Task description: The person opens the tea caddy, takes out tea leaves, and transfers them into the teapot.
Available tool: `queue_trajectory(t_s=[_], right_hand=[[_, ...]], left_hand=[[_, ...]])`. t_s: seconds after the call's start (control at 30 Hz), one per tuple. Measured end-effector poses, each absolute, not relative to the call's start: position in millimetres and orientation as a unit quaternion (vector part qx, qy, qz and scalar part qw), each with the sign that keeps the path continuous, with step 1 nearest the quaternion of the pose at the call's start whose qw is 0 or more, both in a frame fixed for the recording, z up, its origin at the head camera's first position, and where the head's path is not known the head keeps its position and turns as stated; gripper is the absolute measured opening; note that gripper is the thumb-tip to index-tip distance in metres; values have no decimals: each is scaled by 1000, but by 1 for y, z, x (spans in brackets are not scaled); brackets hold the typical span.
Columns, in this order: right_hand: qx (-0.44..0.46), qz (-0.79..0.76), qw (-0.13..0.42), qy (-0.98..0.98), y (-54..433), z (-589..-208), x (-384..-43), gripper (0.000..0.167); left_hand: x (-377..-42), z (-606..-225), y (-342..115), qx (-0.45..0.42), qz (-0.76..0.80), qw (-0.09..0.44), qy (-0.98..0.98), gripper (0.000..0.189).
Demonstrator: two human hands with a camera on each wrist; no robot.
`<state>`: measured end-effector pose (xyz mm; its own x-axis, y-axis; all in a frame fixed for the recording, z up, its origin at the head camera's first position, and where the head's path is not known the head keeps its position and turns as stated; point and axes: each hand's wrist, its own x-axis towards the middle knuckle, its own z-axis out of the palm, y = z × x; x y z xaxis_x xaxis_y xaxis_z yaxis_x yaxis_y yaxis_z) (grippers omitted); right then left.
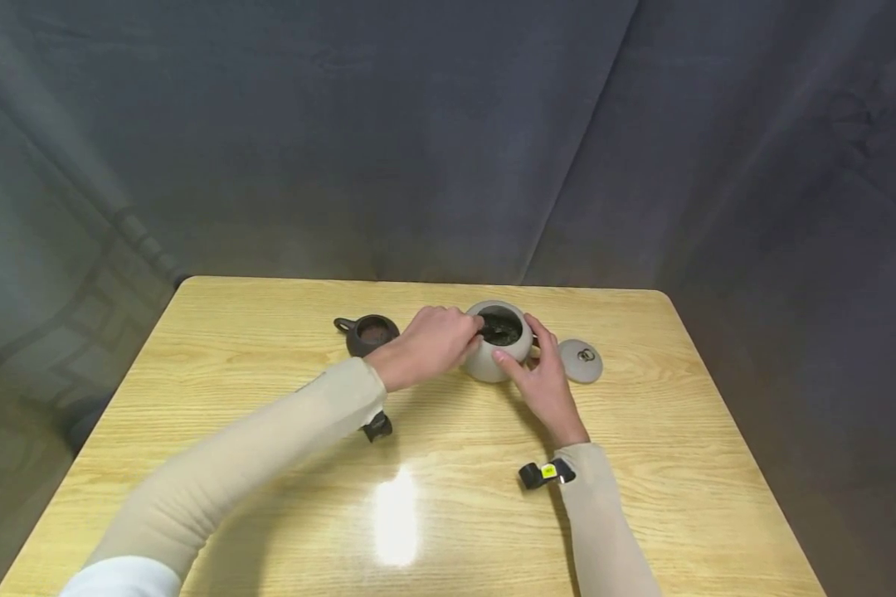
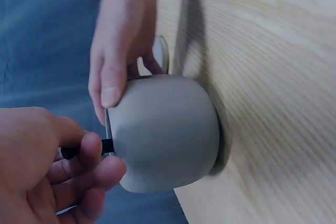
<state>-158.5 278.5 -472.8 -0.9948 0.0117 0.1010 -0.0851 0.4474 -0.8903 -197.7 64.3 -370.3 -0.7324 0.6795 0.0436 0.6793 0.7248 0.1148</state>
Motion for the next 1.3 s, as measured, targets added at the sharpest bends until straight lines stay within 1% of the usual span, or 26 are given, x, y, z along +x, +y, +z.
queue_trajectory(t_s=[0.2,0.47,0.67,0.83,1.03,1.3], right_hand=[[14,526,42,-850,279,-472,-156,87],[20,526,39,-849,281,-470,-153,88],[17,527,42,-849,281,-471,-152,88],[17,528,48,-848,281,-470,-153,87],[18,528,49,-847,280,-471,-154,86],[12,529,44,-847,281,-471,-153,87]], left_hand=[[-201,-370,64,337,168,65,924,25],[-205,-374,59,293,341,170,877,28],[-207,-378,54,237,446,230,832,33],[-208,-380,49,194,506,251,802,31],[-207,-382,44,150,531,254,794,28],[-209,-379,34,119,548,255,788,28]])
